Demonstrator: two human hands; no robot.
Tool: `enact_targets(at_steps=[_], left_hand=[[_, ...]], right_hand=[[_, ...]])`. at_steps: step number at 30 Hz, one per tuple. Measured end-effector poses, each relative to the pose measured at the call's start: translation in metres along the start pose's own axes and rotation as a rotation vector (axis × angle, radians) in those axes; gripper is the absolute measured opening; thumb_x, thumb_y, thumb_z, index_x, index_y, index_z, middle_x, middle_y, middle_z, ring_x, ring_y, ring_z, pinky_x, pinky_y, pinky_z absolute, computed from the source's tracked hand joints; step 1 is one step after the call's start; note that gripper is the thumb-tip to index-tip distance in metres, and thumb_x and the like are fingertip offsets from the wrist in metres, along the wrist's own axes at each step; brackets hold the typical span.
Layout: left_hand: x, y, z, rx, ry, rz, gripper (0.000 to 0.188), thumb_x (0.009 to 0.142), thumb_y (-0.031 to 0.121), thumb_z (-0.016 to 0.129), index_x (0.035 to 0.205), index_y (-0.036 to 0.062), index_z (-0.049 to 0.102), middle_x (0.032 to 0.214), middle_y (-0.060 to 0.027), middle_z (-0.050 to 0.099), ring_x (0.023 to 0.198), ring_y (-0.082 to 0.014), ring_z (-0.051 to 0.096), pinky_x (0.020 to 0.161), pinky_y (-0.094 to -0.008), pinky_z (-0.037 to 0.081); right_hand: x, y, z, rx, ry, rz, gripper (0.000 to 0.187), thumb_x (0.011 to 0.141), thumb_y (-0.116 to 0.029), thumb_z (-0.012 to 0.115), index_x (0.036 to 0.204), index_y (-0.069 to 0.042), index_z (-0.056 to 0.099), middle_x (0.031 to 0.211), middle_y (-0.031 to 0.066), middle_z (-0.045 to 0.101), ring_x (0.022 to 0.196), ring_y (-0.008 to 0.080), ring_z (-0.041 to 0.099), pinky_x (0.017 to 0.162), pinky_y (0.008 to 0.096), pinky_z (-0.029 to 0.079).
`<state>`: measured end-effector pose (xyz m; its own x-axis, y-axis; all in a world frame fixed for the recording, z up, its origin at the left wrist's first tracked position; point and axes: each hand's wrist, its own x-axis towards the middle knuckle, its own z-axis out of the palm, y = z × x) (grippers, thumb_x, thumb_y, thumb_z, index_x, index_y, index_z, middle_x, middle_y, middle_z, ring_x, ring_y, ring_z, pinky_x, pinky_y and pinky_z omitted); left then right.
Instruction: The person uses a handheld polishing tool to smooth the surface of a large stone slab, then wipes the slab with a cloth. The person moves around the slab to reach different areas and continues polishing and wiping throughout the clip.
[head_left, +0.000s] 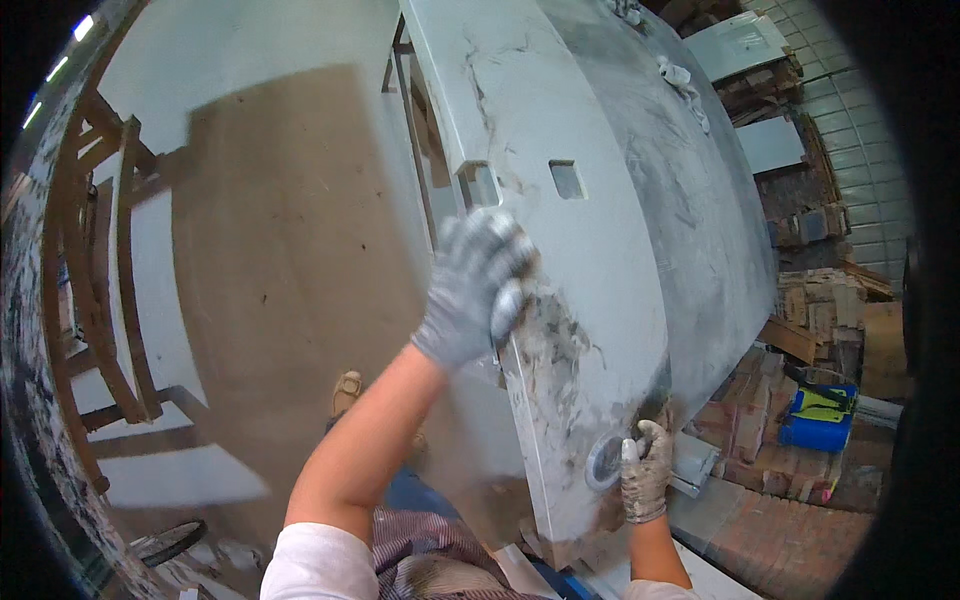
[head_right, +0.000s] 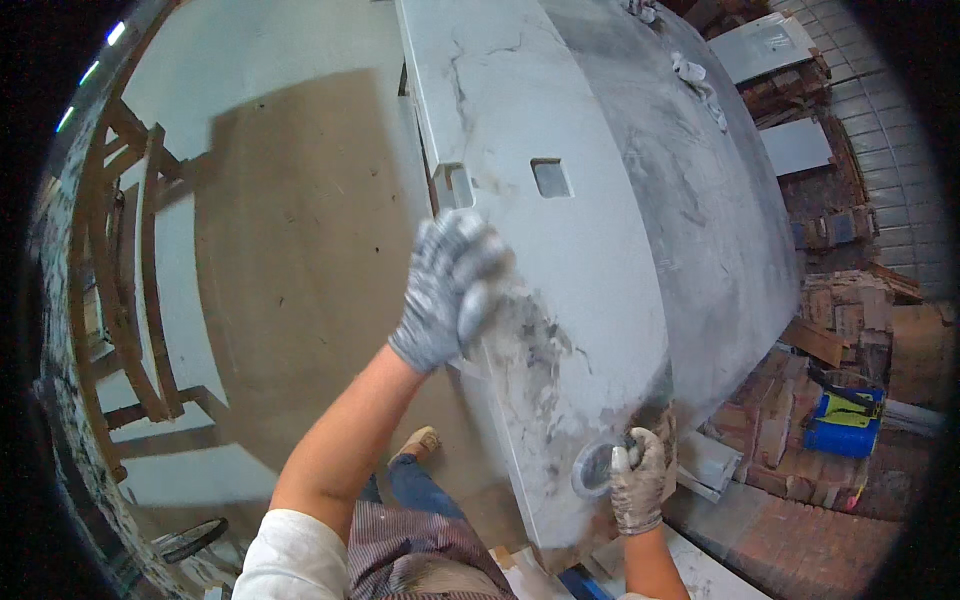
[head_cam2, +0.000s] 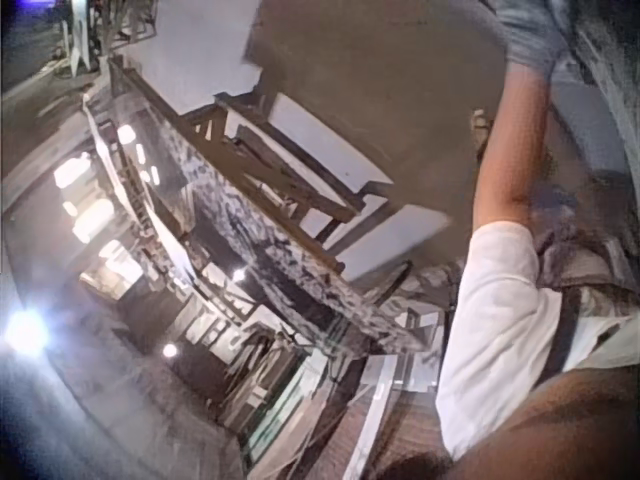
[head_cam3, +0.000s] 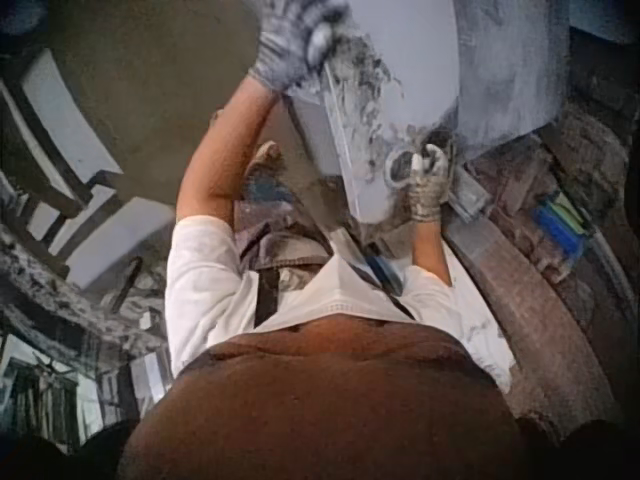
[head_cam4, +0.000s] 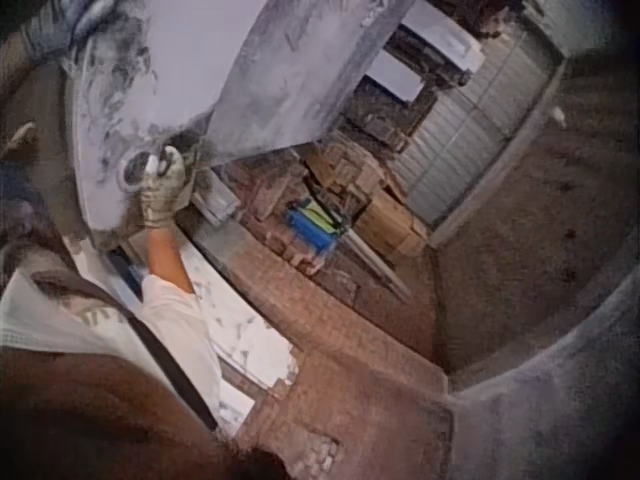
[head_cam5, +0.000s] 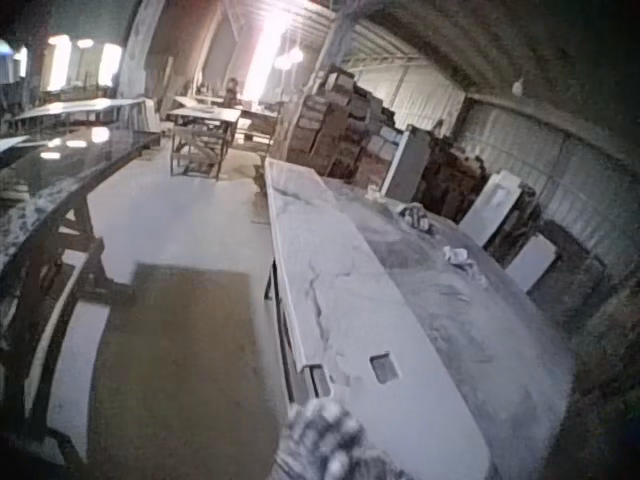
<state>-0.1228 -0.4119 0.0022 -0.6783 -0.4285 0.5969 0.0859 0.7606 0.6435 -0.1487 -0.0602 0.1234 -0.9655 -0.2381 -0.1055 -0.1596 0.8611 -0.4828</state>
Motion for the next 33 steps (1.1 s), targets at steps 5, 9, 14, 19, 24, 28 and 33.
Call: enact_targets(at_steps=[5, 9, 14, 19, 24, 28, 33], left_hand=[[0.018, -0.005, 0.016, 0.023, 0.381, -0.256, 0.063, 0.096, 0.022, 0.054, 0.148, -0.0027, 0.029, 0.145, -0.029, 0.036, 0.135, -0.0461, 0.033, 0.112, -0.0498, 0.029], [-0.031, 0.057, 0.031, -0.29, 0.187, -0.216, 0.083, 0.093, 0.015, 0.055, 0.153, -0.0063, 0.002, 0.157, -0.0312, 0.01, 0.145, -0.0473, 0.017, 0.118, -0.05, 0.02], [-0.057, 0.09, 0.008, -0.414, -0.071, -0.381, 0.085, 0.094, 0.026, 0.055, 0.152, -0.0072, 0.002, 0.157, -0.0315, 0.007, 0.146, -0.0482, 0.013, 0.118, -0.053, 0.015], [-0.022, 0.032, 0.02, -0.382, -0.06, -0.473, 0.083, 0.094, 0.026, 0.056, 0.152, -0.0076, 0.007, 0.157, -0.0314, 0.011, 0.145, -0.047, 0.016, 0.118, -0.0523, 0.015], [0.056, -0.065, 0.022, -0.215, 0.137, -0.408, 0.075, 0.097, 0.026, 0.056, 0.153, -0.0039, 0.015, 0.158, -0.0254, 0.019, 0.148, -0.0366, 0.018, 0.12, -0.0418, 0.016], [0.138, -0.123, 0.005, -0.463, 0.115, -0.632, 0.07, 0.1, 0.03, 0.05, 0.153, -0.0023, 0.017, 0.158, -0.0248, 0.019, 0.148, -0.0352, 0.016, 0.12, -0.038, 0.015], [0.203, -0.171, 0.01, 0.048, 0.163, -0.456, 0.069, 0.096, 0.03, 0.05, 0.151, -0.0026, 0.024, 0.156, -0.0255, 0.024, 0.146, -0.0392, 0.019, 0.119, -0.0473, 0.016]], right_hand=[[-0.003, 0.024, -0.004, 0.043, 0.033, -0.078, 0.054, 0.082, -0.025, 0.074, 0.124, 0.003, 0.054, 0.103, 0.0035, 0.052, 0.083, 0.0121, 0.046, 0.079, 0.028, 0.044], [0.004, 0.024, 0.009, -0.131, 0.01, -0.26, 0.063, 0.08, -0.047, 0.074, 0.119, -0.001, 0.057, 0.095, 0.0077, 0.053, 0.082, 0.0208, 0.051, 0.077, 0.0348, 0.045], [0.061, -0.01, 0.033, -0.193, 0.063, -0.383, 0.057, 0.08, -0.043, 0.074, 0.115, -0.001, 0.059, 0.098, 0.014, 0.057, 0.086, 0.029, 0.056, 0.081, 0.04, 0.046], [0.153, -0.064, 0.06, -0.273, 0.04, -0.407, 0.049, 0.078, -0.024, 0.079, 0.115, 0.0, 0.059, 0.112, 0.0164, 0.06, 0.098, 0.0296, 0.061, 0.083, 0.0391, 0.05], [0.241, -0.072, 0.094, 0.15, 0.072, -0.353, 0.047, 0.08, -0.024, 0.08, 0.115, 0.0, 0.059, 0.11, 0.0123, 0.061, 0.099, 0.0227, 0.061, 0.081, 0.0366, 0.051], [0.286, -0.122, 0.106, 0.213, 0.035, -0.263, 0.04, 0.085, -0.017, 0.076, 0.116, -0.002, 0.056, 0.108, 0.0045, 0.059, 0.094, 0.0128, 0.056, 0.084, 0.0299, 0.049], [0.312, -0.127, 0.116, 0.076, 0.191, -0.37, 0.049, 0.079, -0.029, 0.08, 0.113, -0.001, 0.059, 0.109, 0.0121, 0.062, 0.101, 0.0241, 0.062, 0.088, 0.0367, 0.05]])
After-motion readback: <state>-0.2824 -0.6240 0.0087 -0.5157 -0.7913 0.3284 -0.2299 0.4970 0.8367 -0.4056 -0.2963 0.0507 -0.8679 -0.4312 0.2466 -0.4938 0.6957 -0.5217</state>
